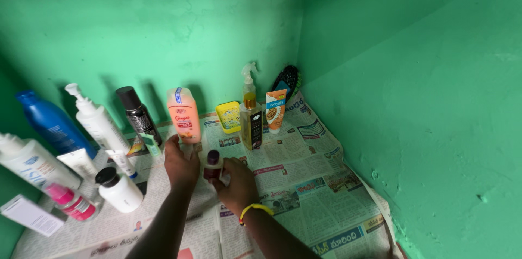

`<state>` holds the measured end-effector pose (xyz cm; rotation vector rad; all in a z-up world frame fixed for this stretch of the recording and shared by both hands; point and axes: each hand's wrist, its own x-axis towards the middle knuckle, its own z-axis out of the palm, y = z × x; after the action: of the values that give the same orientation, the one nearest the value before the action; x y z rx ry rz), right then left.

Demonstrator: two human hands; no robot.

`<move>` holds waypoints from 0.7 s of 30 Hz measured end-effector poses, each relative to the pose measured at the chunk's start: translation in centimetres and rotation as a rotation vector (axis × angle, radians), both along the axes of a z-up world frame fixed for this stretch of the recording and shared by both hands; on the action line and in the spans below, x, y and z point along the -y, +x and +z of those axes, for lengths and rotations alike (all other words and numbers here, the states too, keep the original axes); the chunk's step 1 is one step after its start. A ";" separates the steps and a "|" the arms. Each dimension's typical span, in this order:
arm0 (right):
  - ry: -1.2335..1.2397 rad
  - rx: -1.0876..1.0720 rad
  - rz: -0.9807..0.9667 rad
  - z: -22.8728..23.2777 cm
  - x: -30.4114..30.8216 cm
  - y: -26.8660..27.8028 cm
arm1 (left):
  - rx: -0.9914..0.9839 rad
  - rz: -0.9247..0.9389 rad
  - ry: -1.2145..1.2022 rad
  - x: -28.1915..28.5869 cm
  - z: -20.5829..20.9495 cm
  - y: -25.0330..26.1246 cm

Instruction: The person moves several toiletry bottles on a newspaper-lined shelf, picks up a bottle of shampoo, and places it on a shelf above containing folded clothes. They then rearrange tubes of face wash and bottles across both shelves by hand.

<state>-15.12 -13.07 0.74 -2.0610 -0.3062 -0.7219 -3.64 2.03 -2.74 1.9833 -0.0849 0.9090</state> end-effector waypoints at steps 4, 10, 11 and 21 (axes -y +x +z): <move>-0.055 -0.035 -0.005 -0.1 -0.2 0.1 | -0.041 -0.060 0.128 -1.1 0.8 -6.2; -0.082 -0.114 0.050 -0.7 -0.2 1.0 | -0.176 -0.166 0.259 -2.5 2.6 -14.7; -0.085 -0.150 0.071 -0.9 -0.3 1.6 | -0.165 -0.155 0.339 -3.1 2.7 -15.4; -0.348 -0.173 0.100 -0.5 -4.3 6.1 | -0.080 -0.113 0.491 -4.1 2.0 -17.4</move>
<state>-9.00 -8.76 0.26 -2.3993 -0.4580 -0.4476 -21.08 6.13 -0.71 2.4353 -0.4039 0.7847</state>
